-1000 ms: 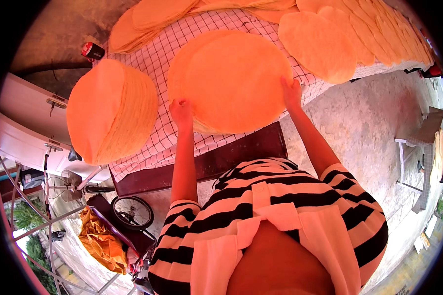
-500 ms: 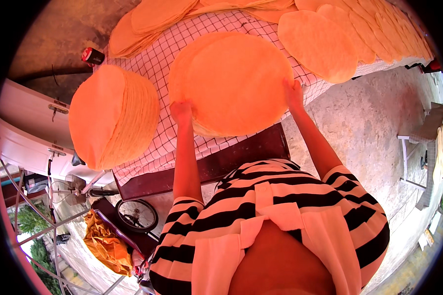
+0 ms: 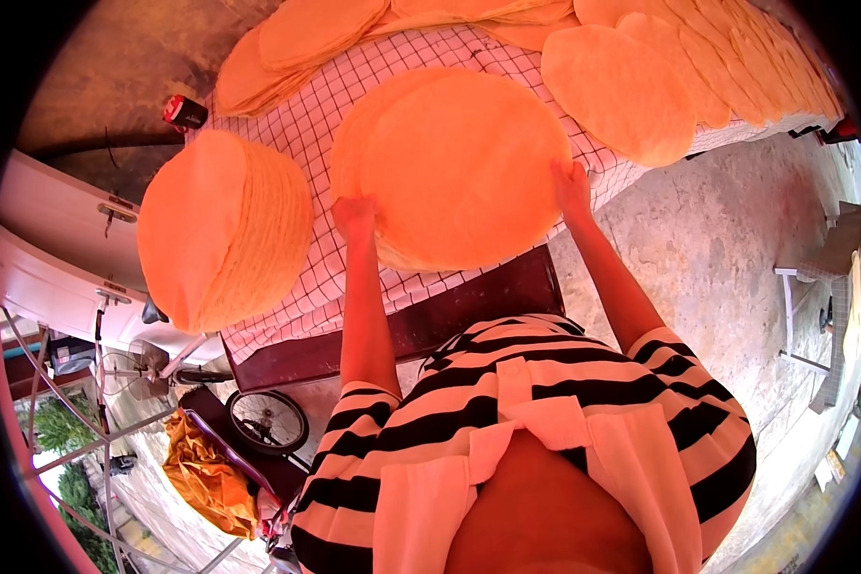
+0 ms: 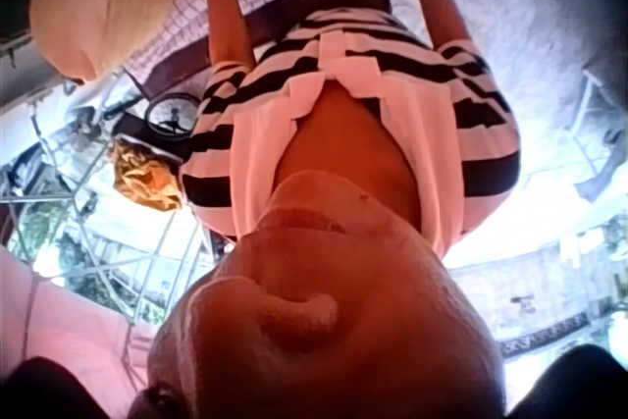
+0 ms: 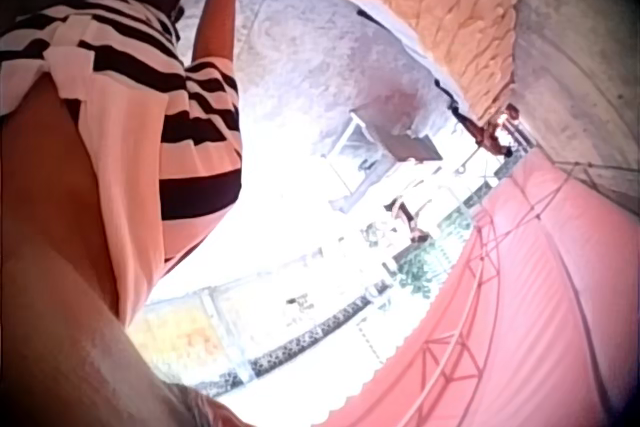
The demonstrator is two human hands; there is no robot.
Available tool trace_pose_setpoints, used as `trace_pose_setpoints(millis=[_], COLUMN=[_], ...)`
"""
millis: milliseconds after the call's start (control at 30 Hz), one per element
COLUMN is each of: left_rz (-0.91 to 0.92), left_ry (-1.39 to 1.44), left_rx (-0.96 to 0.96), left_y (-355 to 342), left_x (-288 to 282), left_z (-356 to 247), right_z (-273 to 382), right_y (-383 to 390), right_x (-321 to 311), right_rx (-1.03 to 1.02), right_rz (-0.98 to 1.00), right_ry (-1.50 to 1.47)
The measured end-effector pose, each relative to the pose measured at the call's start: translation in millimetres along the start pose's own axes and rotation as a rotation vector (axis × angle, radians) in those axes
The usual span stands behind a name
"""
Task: The person peels thin, round dough skins one by one from a stack and places them onto a separate stack on a table covered with a checkered cloth.
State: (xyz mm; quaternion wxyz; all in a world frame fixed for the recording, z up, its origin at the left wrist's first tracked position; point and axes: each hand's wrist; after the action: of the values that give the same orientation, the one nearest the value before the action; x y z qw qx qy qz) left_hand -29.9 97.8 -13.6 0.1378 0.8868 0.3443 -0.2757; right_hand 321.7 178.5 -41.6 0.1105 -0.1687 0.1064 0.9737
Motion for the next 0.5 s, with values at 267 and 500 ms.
trace_pose_setpoints(millis=[267, 500], left_rz=[-0.01, 0.066], left_ry=[-0.003, -0.145], left_rx=[-0.038, 0.017], left_y=[-7, -34], left_x=[-1, 5], left_z=[-5, 36], right_z=[-8, -1], right_y=[0, 6], right_x=[-1, 5], right_rx=[-0.002, 0.008], right_rz=[0.019, -0.029], right_ry=[-0.06, -0.008])
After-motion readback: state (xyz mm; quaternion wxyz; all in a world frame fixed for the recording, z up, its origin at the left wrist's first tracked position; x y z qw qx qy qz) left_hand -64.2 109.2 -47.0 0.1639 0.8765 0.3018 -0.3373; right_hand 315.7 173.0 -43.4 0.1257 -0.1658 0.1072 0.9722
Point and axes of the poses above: each hand's wrist, its own y-axis away from the middle knuckle, its own x-axis out of the palm, z = x × y, and after that the axes turned 5 degrees about x, right-handed
